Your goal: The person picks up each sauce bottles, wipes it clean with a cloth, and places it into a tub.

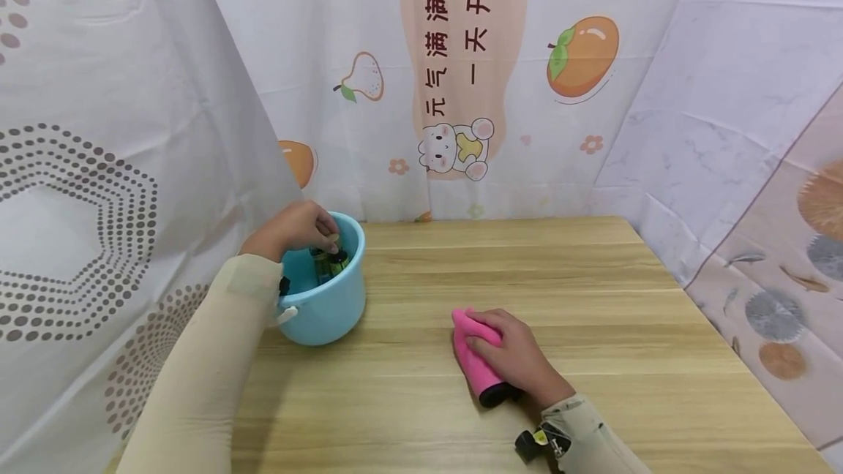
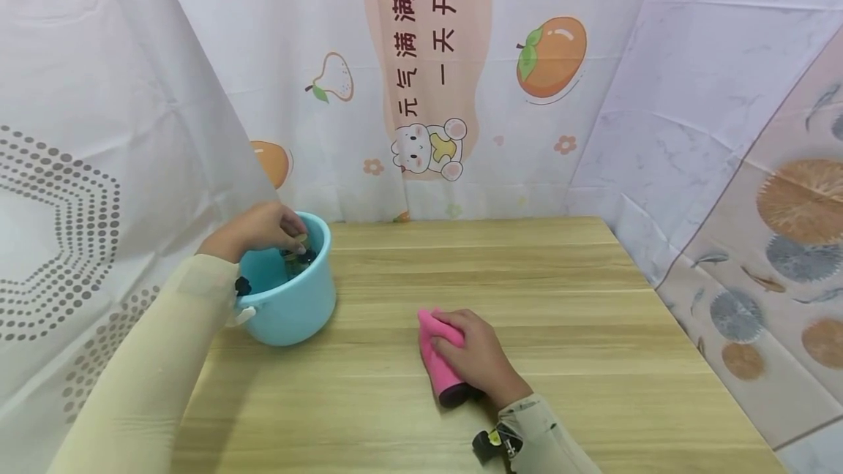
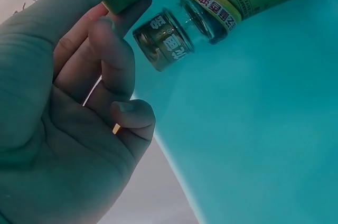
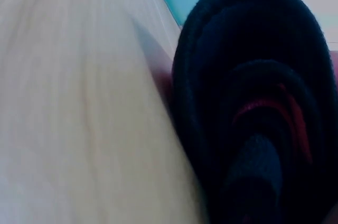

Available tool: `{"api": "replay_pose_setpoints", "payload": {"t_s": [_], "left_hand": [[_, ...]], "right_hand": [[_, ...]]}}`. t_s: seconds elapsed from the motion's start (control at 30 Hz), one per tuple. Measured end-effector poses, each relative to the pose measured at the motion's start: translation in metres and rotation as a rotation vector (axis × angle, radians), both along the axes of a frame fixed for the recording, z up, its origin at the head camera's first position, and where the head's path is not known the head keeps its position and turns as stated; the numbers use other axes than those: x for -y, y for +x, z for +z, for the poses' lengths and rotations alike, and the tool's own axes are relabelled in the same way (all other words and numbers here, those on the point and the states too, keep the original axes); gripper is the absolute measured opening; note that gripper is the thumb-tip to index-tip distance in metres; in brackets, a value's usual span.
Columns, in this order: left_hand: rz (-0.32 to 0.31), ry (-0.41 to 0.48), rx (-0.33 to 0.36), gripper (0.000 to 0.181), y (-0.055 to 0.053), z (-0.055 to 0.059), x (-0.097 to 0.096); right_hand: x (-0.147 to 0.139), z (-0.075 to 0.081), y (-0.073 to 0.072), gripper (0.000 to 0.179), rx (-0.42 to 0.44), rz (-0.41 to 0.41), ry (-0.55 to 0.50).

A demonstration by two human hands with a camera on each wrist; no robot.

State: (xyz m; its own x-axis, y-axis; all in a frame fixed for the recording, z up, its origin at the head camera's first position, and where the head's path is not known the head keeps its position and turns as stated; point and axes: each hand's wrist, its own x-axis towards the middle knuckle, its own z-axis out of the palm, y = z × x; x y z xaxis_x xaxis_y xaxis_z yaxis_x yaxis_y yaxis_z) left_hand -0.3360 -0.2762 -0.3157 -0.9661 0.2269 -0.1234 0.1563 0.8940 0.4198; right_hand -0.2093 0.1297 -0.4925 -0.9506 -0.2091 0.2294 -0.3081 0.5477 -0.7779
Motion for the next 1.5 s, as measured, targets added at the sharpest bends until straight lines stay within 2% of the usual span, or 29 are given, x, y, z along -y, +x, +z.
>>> {"api": "replay_pose_setpoints", "payload": {"t_s": [0.3,0.57,0.7,0.8,0.9,1.0,1.13,1.27,1.37,1.5], "left_hand": [[-0.006,0.028,-0.038,0.027,-0.001,0.005,-0.001],[-0.020,0.021,-0.071,0.019,0.000,0.005,-0.001],[-0.043,0.006,-0.060,0.019,0.002,0.006,-0.007],[-0.035,-0.026,-0.059,0.023,0.005,0.009,-0.012],[-0.021,-0.062,-0.057,0.027,0.010,0.015,-0.016],[-0.033,-0.103,-0.058,0.029,0.018,0.024,-0.020],[-0.057,-0.146,-0.069,0.030,0.030,0.040,-0.027],[-0.054,-0.160,-0.089,0.029,0.044,0.052,-0.036],[-0.064,-0.177,-0.124,0.028,0.055,0.057,-0.045],[-0.134,-0.187,-0.206,0.026,0.068,0.055,-0.062]], "right_hand": [[0.000,0.002,0.000,0.042,-0.022,-0.005,0.001],[-0.008,0.008,-0.004,0.044,-0.039,-0.062,-0.011],[-0.022,0.013,-0.006,0.045,-0.087,-0.082,0.059],[-0.041,0.019,-0.011,0.044,-0.183,-0.093,0.156],[-0.065,0.022,-0.019,0.042,-0.263,-0.129,0.280],[-0.091,0.025,-0.026,0.042,-0.288,-0.178,0.384],[-0.118,0.032,-0.030,0.045,-0.249,-0.221,0.462],[-0.130,0.036,-0.032,0.049,-0.183,-0.221,0.515],[-0.132,0.036,-0.033,0.054,-0.138,-0.215,0.530],[-0.132,0.031,-0.035,0.060,-0.098,-0.198,0.527]]}}
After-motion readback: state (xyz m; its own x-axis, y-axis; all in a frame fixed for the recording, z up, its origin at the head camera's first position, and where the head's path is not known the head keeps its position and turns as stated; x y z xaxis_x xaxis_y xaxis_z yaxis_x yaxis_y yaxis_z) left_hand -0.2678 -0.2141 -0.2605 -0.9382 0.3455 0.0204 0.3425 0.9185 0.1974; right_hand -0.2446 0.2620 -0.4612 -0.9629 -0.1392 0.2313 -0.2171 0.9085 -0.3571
